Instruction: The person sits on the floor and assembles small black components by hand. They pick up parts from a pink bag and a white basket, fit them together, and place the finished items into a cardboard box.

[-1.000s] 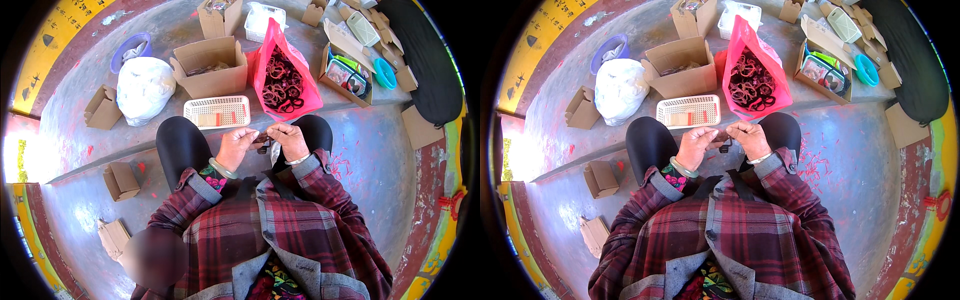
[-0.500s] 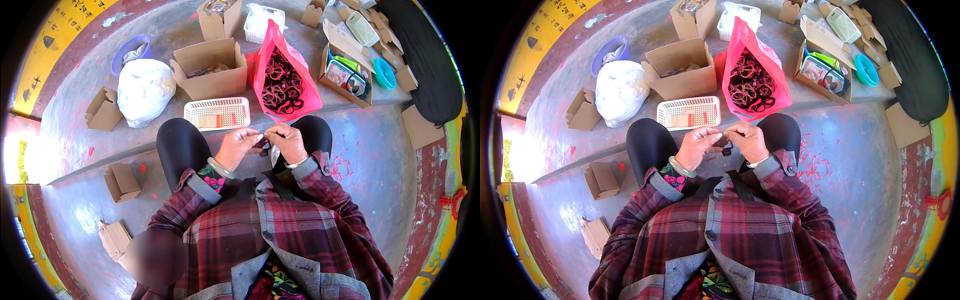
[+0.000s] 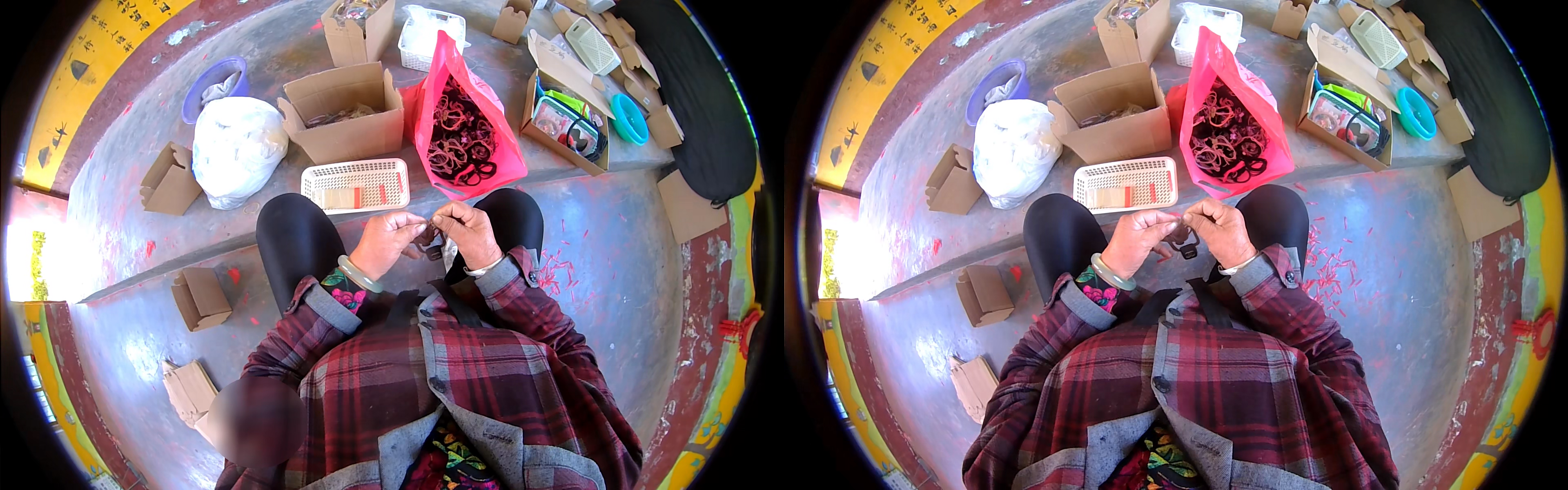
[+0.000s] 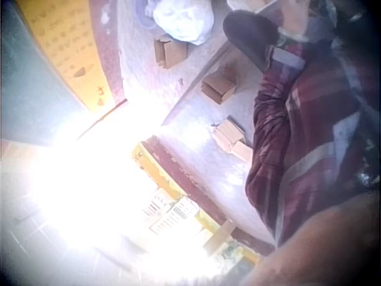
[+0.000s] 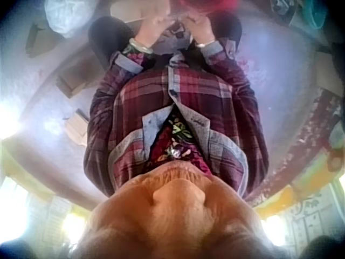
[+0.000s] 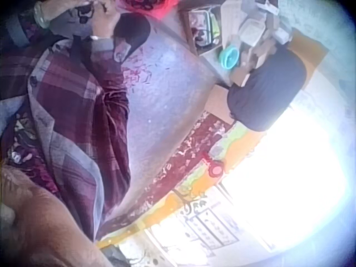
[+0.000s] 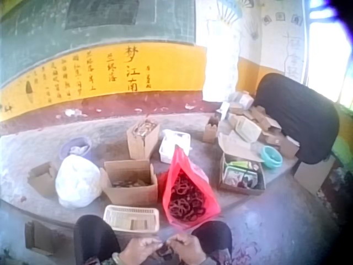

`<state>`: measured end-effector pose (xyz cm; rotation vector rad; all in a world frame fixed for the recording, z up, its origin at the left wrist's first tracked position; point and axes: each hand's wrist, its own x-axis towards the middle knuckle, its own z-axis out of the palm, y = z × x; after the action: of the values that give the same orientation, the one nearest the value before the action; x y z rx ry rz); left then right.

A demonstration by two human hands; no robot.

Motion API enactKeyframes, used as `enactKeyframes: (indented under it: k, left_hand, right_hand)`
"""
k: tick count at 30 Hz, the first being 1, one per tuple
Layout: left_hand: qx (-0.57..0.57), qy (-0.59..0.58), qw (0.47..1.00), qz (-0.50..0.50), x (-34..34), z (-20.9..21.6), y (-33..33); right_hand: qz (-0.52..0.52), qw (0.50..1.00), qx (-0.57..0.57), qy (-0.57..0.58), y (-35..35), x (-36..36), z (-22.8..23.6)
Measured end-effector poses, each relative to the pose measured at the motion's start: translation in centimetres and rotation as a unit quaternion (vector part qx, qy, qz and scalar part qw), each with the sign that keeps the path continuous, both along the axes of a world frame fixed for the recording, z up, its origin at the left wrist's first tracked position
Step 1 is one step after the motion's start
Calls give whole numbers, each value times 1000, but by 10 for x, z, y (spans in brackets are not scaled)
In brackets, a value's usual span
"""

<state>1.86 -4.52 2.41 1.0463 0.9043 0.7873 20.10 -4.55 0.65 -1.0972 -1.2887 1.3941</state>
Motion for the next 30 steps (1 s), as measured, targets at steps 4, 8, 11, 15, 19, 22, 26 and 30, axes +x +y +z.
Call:
enactKeyframes:
  k: [4, 8, 11, 15, 19, 22, 26, 30]
  left_hand:
    - [-63, -8, 998, 16, -2, -6, 0]
    - [-75, -32, 996, 37, -1, -11, 1]
    - [-46, -6, 998, 41, 0, -5, 0]
    - [3, 46, 999, 19, 1, -4, -1]
    - [15, 48, 999, 4, 0, -2, -1]
    - [11, 46, 999, 7, -1, -2, -1]
    - [-4, 20, 1000, 7, -3, -2, -1]
    - [-26, 30, 999, 30, -5, 2, -1]
  right_hand:
    - [-24, 996, -59, 68, 0, 0, 5]
    - [-37, 992, -84, 83, -1, -1, 10]
    - [-23, 993, -95, 66, -1, -2, 12]
    - [-7, 996, -80, 48, -1, -1, 10]
    - [-5, 994, -77, 71, -3, -1, 18]
    - [-1, 995, -68, 66, -4, 0, 20]
    - [9, 996, -63, 58, -3, 1, 14]
    - [-38, 987, -116, 103, -1, 5, 12]
